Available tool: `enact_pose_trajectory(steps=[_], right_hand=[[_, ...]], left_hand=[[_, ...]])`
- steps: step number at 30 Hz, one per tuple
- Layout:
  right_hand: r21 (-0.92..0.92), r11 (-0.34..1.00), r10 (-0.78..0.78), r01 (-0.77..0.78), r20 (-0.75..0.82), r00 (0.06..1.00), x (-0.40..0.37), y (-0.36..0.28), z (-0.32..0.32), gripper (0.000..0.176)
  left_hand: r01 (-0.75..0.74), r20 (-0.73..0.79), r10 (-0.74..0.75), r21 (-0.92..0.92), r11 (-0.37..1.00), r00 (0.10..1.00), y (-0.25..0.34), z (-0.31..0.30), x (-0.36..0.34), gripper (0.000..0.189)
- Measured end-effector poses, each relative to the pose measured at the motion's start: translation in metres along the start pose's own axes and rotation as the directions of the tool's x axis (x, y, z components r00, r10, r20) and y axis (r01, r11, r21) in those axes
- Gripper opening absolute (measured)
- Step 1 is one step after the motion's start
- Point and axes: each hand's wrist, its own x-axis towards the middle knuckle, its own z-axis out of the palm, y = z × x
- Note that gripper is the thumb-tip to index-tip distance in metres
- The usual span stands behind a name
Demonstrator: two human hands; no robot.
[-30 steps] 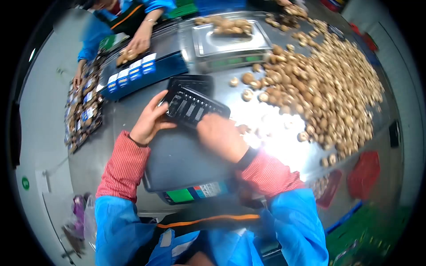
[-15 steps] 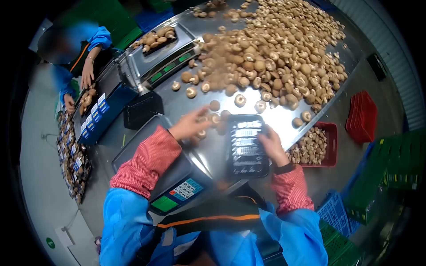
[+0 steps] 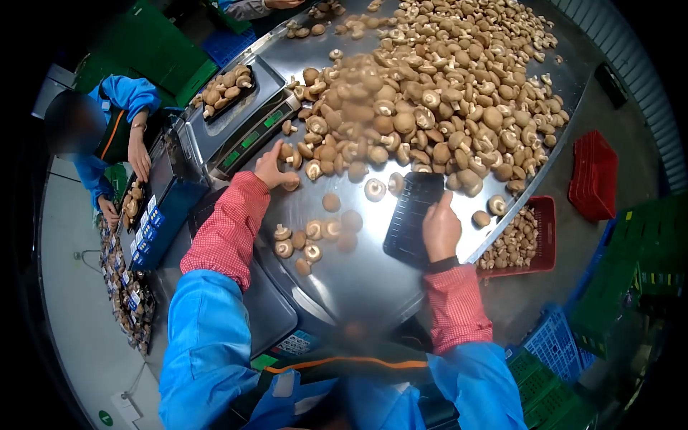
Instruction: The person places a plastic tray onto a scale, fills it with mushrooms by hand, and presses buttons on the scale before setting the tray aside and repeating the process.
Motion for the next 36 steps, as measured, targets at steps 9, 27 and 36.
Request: enact_pose_trajectory(steps=[9, 27, 36], right_hand=[[0.467, 0.884, -0.052, 0.009, 0.079, 0.996, 0.048, -0.064, 0.086, 0.034], [0.846, 0.047, 0.157, -0.531, 0.519, 0.840, -0.012, -0.022, 0.012, 0.042], [0.876, -0.035, 0.187, -0.481, 0.478, 0.858, -0.049, -0.059, -0.035, 0.039]], left_hand=[[-0.293, 0.111, 0.299, -0.063, 0.954, 0.948, 0.035, 0.026, -0.018, 0.127], [-0.449, -0.368, 0.330, -0.307, 0.839, 0.869, 0.161, 0.055, -0.132, 0.095], [0.007, -0.020, -0.042, -0.834, 0.551, 0.999, 0.151, 0.080, -0.198, 0.055]])
